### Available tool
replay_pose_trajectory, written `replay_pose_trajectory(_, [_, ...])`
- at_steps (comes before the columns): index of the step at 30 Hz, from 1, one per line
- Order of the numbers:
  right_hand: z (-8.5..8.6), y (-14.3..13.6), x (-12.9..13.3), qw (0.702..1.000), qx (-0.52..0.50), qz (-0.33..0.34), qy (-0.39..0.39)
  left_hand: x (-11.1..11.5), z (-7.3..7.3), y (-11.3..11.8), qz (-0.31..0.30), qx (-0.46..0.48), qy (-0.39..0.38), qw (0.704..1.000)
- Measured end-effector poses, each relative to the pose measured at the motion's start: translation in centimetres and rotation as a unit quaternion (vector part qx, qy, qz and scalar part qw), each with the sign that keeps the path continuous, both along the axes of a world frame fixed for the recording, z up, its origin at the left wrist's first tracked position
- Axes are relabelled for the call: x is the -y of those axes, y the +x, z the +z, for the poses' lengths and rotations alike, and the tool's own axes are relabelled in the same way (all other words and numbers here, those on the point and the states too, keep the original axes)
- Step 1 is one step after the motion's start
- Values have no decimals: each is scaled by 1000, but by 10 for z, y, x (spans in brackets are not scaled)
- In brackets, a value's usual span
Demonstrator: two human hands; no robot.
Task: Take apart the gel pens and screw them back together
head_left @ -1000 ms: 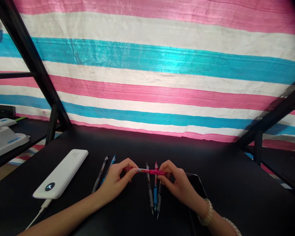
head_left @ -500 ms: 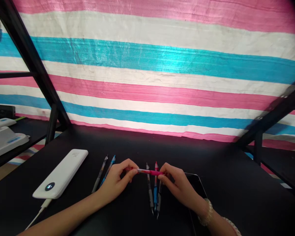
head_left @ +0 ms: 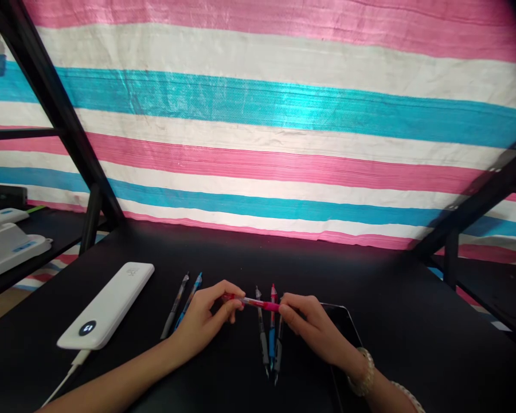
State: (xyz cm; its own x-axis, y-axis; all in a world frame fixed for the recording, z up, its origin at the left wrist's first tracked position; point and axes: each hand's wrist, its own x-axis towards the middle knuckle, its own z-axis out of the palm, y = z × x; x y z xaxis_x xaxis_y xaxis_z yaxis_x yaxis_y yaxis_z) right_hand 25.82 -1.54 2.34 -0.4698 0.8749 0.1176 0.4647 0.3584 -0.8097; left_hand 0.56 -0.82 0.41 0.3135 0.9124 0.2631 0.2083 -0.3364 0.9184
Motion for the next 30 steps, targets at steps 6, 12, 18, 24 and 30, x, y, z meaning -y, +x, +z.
replay_pose_trajectory(6, [0, -2, 0, 999, -16, -4, -27, -4, 3, 1, 19, 122, -95, 988])
replay_pose_trajectory(12, [-1, -1, 2, 999, -10, 40, -24, -7, 8, 1, 35, 201, -115, 972])
replay_pose_trajectory(18, [-3, 2, 2, 998, -56, 29, -19, -12, 8, -3, 49, 254, -125, 958])
replay_pose_trajectory(24, [-3, 2, 1, 998, -54, 24, -15, -11, 8, -4, 28, 271, -125, 954])
replay_pose_trajectory(30, [-1, 0, 2, 998, -49, 26, -15, -11, 9, -6, 21, 263, -131, 956])
